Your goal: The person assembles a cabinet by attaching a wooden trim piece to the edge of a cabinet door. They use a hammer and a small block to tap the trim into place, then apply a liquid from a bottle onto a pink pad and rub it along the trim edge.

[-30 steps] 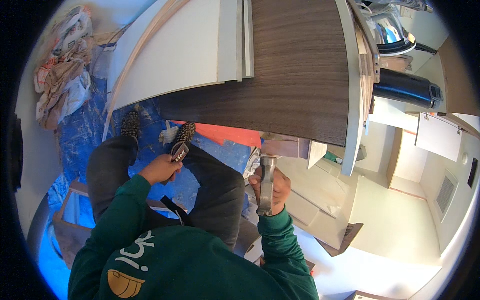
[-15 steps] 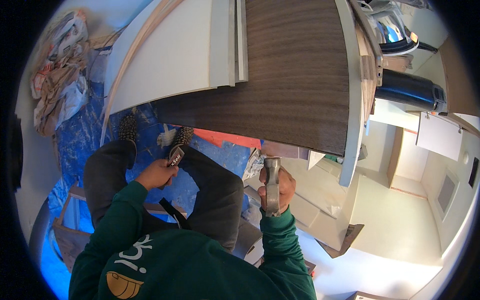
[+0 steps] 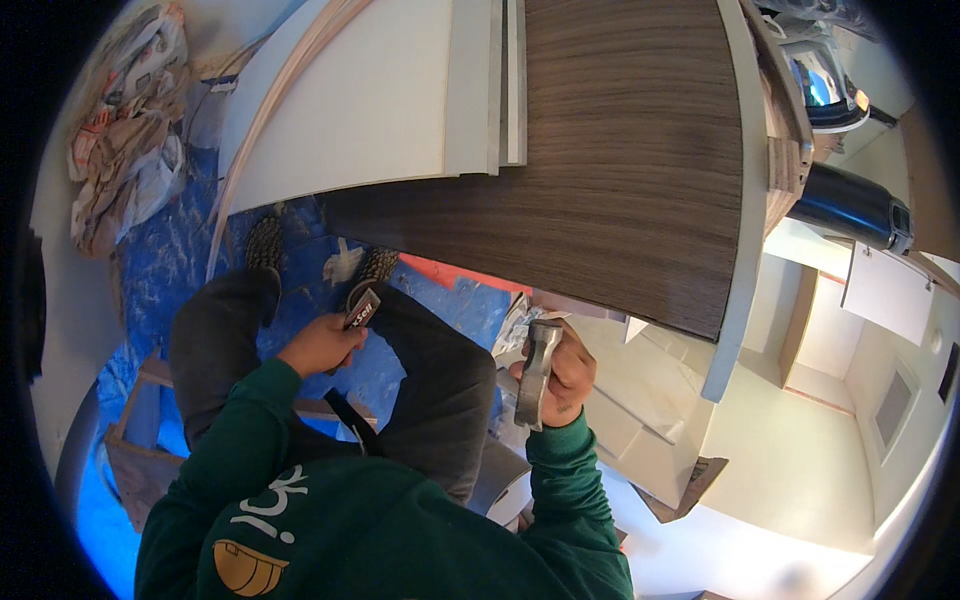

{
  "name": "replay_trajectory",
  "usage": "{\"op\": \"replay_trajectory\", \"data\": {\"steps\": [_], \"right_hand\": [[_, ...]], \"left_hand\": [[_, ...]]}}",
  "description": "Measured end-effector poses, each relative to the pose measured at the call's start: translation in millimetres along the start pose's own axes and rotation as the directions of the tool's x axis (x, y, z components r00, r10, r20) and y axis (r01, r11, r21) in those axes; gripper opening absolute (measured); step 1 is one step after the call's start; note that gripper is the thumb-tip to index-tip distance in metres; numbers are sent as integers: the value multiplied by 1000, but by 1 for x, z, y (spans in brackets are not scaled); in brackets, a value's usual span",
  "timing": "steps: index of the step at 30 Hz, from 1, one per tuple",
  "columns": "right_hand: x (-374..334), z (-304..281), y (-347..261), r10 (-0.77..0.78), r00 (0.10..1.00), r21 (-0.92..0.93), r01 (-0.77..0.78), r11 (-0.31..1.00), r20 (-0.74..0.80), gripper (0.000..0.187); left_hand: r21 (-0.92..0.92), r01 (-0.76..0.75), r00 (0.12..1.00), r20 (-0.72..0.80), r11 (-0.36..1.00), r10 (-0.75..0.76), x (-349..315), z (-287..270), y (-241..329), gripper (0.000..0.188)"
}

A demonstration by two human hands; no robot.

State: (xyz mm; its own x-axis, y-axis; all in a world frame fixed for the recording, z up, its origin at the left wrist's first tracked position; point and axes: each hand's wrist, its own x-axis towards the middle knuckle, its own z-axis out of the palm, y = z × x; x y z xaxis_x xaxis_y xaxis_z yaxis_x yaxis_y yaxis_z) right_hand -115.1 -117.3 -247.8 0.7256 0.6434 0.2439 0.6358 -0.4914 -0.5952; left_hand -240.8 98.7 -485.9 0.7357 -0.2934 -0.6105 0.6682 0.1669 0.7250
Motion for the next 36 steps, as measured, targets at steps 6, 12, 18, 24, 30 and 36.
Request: {"op": "replay_trajectory", "data": {"steps": [6,12,18,24,30,36], "right_hand": [[2,13,-1,55,998,-11,-56,998,-39,51],[-2,7,-4,114,955,-5,-117,993,274,21],[9,2,-10,40,912,38,-61,997,409,20],[39,-25,-33,30,883,-208,77,975,469,30],[54,-46,-31,-63,849,-278,241,930,525,34],[59,-67,-29,-95,907,-322,241,916,410,38]], "left_hand": [[-6,27,1000,10,1000,-27,0,1,1,30],[-24,47,999,-9,999,-47,3,5,-3,31],[-33,70,997,39,997,-69,3,2,-1,31],[-28,56,998,17,998,-56,4,4,-2,30],[-18,46,999,0,999,-46,4,5,-1,29],[-44,26,1000,-15,999,-27,4,7,-4,29]]}}
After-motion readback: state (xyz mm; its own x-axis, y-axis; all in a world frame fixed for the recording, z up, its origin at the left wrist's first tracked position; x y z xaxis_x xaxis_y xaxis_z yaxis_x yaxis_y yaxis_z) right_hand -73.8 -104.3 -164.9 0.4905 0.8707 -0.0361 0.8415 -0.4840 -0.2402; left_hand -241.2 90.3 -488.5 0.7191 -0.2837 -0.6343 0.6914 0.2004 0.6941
